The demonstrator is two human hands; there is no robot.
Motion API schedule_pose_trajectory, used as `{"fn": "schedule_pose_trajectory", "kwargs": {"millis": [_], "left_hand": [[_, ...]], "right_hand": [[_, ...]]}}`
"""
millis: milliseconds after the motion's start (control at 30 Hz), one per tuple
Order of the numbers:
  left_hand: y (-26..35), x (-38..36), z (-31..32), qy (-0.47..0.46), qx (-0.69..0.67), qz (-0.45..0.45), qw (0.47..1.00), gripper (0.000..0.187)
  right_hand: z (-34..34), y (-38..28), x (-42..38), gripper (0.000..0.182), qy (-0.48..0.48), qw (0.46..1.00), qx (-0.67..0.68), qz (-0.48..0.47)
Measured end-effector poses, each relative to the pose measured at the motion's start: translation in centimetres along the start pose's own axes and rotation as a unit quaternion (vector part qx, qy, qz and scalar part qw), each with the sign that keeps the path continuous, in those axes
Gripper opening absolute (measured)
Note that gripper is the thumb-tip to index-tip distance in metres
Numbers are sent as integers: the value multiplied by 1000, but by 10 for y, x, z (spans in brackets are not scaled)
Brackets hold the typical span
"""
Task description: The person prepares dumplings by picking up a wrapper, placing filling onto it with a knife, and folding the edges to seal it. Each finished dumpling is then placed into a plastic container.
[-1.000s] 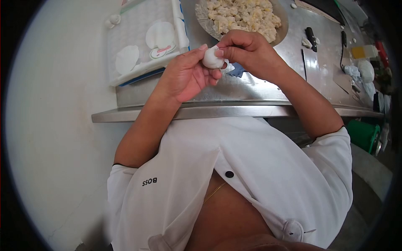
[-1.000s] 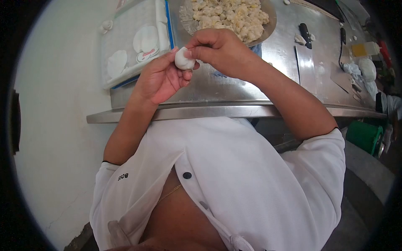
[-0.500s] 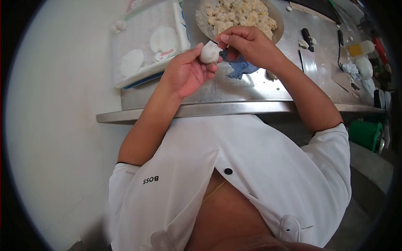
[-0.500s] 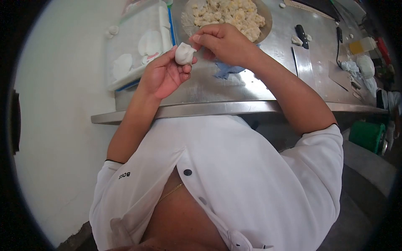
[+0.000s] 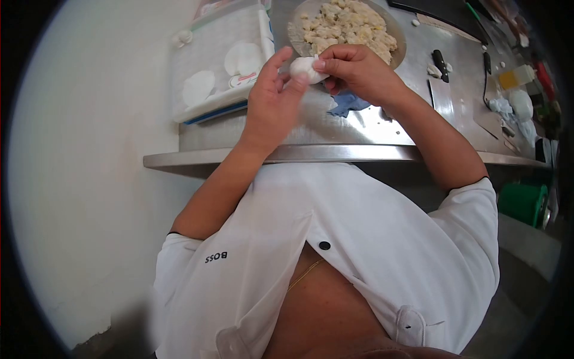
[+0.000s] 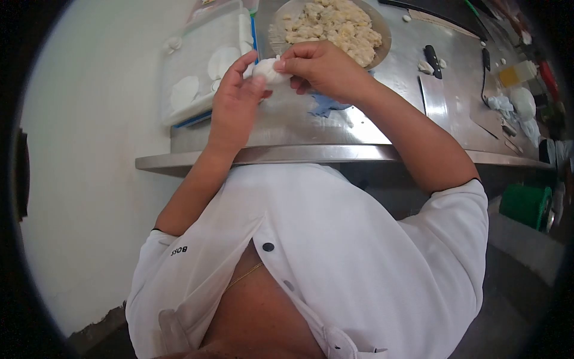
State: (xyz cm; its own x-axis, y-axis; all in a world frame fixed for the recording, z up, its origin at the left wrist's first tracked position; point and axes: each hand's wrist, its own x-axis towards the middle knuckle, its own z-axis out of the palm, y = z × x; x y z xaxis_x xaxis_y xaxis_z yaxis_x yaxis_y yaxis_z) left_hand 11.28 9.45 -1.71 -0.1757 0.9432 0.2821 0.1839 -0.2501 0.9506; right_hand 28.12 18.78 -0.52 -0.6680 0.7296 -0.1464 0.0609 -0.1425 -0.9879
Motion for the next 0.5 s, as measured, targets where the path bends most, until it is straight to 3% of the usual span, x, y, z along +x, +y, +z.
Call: {"fn": "schedule_pose_trajectory", "kwargs": {"millis": [33, 67, 133, 500], "left_hand": [[5, -1, 0, 35, -132, -136, 981, 37], [5, 0, -6, 37, -131, -137, 981, 37], [3, 4, -21, -130, -354, -267, 887, 37], [-7, -8, -14, -100, -381, -261, 882, 33]], "right_hand": [[1, -1, -1, 26, 5, 1000, -13, -5], [1, 0, 0, 26, 2, 1000, -12, -4], [-1, 4, 1, 25, -43, 997, -68, -16], [-1, 13, 3, 22, -38, 992, -97, -67]]}}
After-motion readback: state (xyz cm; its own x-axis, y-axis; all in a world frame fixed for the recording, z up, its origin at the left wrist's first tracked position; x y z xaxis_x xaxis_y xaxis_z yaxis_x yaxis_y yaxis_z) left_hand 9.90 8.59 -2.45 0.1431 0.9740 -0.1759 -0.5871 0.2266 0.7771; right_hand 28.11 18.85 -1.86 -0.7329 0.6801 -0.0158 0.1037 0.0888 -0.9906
